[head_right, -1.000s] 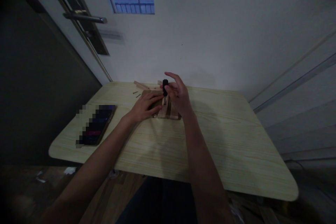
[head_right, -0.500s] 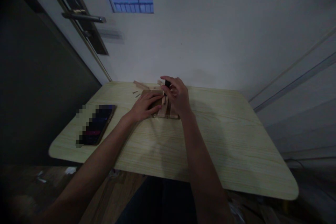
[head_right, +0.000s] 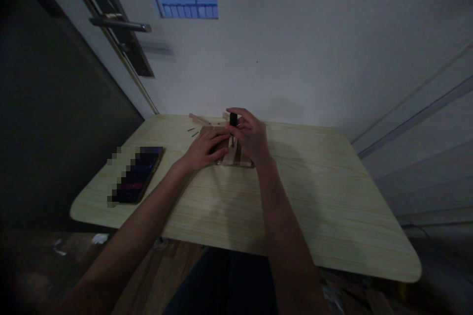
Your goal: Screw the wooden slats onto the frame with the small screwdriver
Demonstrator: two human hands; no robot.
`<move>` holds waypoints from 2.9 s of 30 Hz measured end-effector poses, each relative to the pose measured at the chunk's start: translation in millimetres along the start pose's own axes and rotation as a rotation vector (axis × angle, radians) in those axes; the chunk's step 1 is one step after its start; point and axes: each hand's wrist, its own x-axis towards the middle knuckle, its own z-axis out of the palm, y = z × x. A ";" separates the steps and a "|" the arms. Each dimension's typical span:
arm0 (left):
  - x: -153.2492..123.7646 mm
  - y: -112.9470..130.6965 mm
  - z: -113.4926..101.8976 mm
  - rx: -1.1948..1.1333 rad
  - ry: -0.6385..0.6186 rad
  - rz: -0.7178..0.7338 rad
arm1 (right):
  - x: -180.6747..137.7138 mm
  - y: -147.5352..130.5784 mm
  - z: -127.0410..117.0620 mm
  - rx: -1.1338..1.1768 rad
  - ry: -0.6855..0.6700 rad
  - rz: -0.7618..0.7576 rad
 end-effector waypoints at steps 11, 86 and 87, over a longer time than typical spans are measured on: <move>0.6 -0.4 0.2 0.010 -0.007 -0.009 | -3.9 -5.3 -2.6 -0.104 -0.100 -0.086; 0.1 0.6 1.2 0.009 0.017 0.006 | -1.7 1.5 -2.0 0.116 -0.175 0.003; -0.2 0.5 1.1 0.010 0.015 0.009 | -1.2 1.7 -0.8 0.123 -0.166 0.014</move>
